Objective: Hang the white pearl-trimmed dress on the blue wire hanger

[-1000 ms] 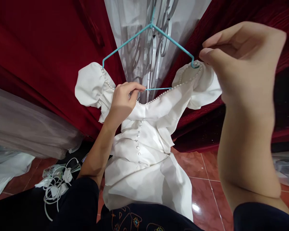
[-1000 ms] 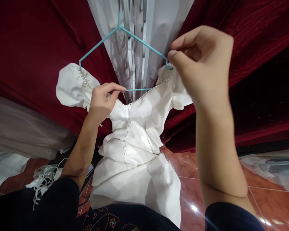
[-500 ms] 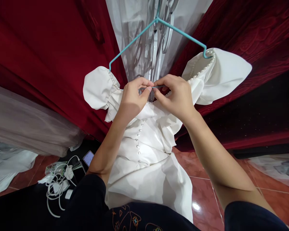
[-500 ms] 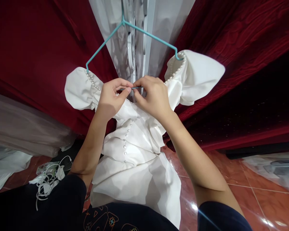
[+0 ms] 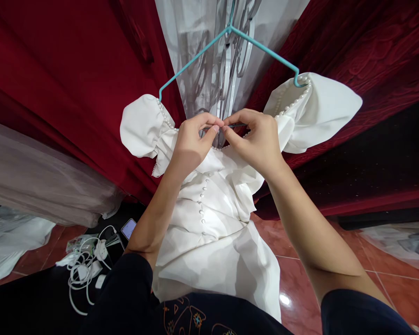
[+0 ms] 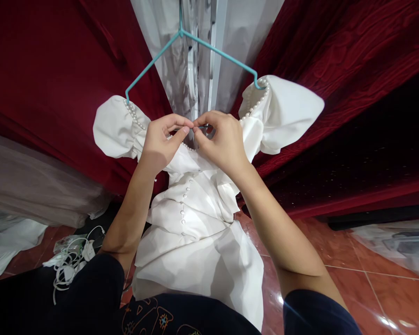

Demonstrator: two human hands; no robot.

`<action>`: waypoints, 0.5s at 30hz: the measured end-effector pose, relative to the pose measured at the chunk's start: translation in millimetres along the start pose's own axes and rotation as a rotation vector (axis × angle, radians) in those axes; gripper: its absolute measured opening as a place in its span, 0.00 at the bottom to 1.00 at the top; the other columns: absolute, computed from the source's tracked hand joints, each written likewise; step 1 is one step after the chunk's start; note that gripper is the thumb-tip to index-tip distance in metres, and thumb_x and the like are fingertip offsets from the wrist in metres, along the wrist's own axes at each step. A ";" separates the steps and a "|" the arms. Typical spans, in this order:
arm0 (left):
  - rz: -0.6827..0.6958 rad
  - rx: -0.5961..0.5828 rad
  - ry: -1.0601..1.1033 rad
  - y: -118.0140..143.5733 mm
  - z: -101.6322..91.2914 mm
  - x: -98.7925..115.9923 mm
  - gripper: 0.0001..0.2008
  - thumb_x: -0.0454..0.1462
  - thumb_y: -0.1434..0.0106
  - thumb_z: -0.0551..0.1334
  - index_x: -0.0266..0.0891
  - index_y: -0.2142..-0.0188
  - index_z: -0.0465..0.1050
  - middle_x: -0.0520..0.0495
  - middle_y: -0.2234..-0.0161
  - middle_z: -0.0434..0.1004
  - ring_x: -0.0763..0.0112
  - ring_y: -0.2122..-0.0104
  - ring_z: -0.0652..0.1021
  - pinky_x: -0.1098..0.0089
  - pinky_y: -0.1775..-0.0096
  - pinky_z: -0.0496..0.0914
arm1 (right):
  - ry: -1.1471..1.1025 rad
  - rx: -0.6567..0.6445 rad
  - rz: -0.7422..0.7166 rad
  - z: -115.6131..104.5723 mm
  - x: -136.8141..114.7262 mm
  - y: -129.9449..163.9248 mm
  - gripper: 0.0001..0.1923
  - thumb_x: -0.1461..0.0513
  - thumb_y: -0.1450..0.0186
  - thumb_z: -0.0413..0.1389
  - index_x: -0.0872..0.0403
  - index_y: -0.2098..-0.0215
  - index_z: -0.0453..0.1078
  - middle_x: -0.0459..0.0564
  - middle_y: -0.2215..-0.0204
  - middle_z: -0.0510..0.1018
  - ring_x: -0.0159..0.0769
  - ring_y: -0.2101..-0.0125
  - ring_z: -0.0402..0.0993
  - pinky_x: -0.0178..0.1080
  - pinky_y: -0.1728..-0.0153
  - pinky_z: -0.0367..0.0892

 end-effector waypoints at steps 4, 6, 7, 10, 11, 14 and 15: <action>0.031 -0.022 0.028 0.9 -1.4 4.8 0.12 0.23 0.31 0.61 0.40 0.58 0.79 0.48 0.57 0.86 0.66 0.53 0.85 0.63 0.46 0.80 | -0.058 -0.006 0.050 2.3 2.6 -2.0 0.05 0.57 0.32 0.64 0.49 0.63 0.81 0.48 0.64 0.86 0.37 0.66 0.79 0.42 0.62 0.72; 0.037 -0.034 0.012 1.0 -3.0 7.4 0.13 0.23 0.31 0.61 0.41 0.58 0.79 0.48 0.56 0.86 0.65 0.52 0.85 0.62 0.44 0.80 | -0.073 -0.003 0.070 2.9 2.0 -1.9 0.06 0.56 0.32 0.65 0.49 0.63 0.80 0.48 0.64 0.86 0.37 0.66 0.79 0.42 0.62 0.72; 0.043 -0.039 0.004 1.0 -3.9 8.9 0.13 0.24 0.31 0.61 0.41 0.58 0.79 0.48 0.55 0.86 0.65 0.51 0.85 0.61 0.44 0.80 | -0.076 0.000 0.079 3.0 1.3 -1.6 0.06 0.56 0.32 0.65 0.49 0.64 0.80 0.48 0.64 0.86 0.37 0.67 0.78 0.42 0.62 0.72; 0.072 -0.057 -0.013 1.7 -6.6 13.6 0.13 0.25 0.30 0.61 0.42 0.57 0.79 0.48 0.53 0.86 0.64 0.50 0.85 0.61 0.44 0.79 | -0.068 0.021 0.100 3.1 -1.7 -0.3 0.04 0.59 0.33 0.64 0.50 0.66 0.78 0.47 0.66 0.84 0.36 0.68 0.77 0.42 0.63 0.71; 0.081 -0.066 -0.024 2.4 -7.1 14.7 0.12 0.25 0.29 0.61 0.42 0.56 0.80 0.47 0.52 0.86 0.63 0.50 0.84 0.61 0.44 0.79 | -0.065 0.029 0.103 3.3 -2.6 0.1 0.04 0.60 0.34 0.63 0.50 0.68 0.78 0.47 0.67 0.84 0.35 0.68 0.77 0.42 0.64 0.70; 0.106 -0.083 -0.089 6.1 -8.7 16.2 0.13 0.27 0.28 0.61 0.43 0.53 0.82 0.47 0.50 0.86 0.62 0.48 0.84 0.60 0.44 0.78 | -0.065 0.056 0.111 4.7 -3.4 0.5 0.04 0.62 0.36 0.62 0.50 0.70 0.75 0.46 0.69 0.83 0.34 0.69 0.75 0.41 0.66 0.69; 0.119 -0.072 -0.124 7.8 -10.3 16.4 0.14 0.27 0.28 0.61 0.43 0.53 0.82 0.47 0.50 0.86 0.61 0.48 0.84 0.59 0.43 0.77 | -0.070 0.066 0.112 5.3 -3.4 0.3 0.04 0.62 0.36 0.62 0.50 0.70 0.75 0.46 0.69 0.82 0.34 0.69 0.75 0.41 0.66 0.69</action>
Point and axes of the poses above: each hand's wrist, its own y-axis away from the middle knuckle, its own z-axis out of the palm, x = y × z, the point moved 7 cm from there along -y, towards the middle knuckle
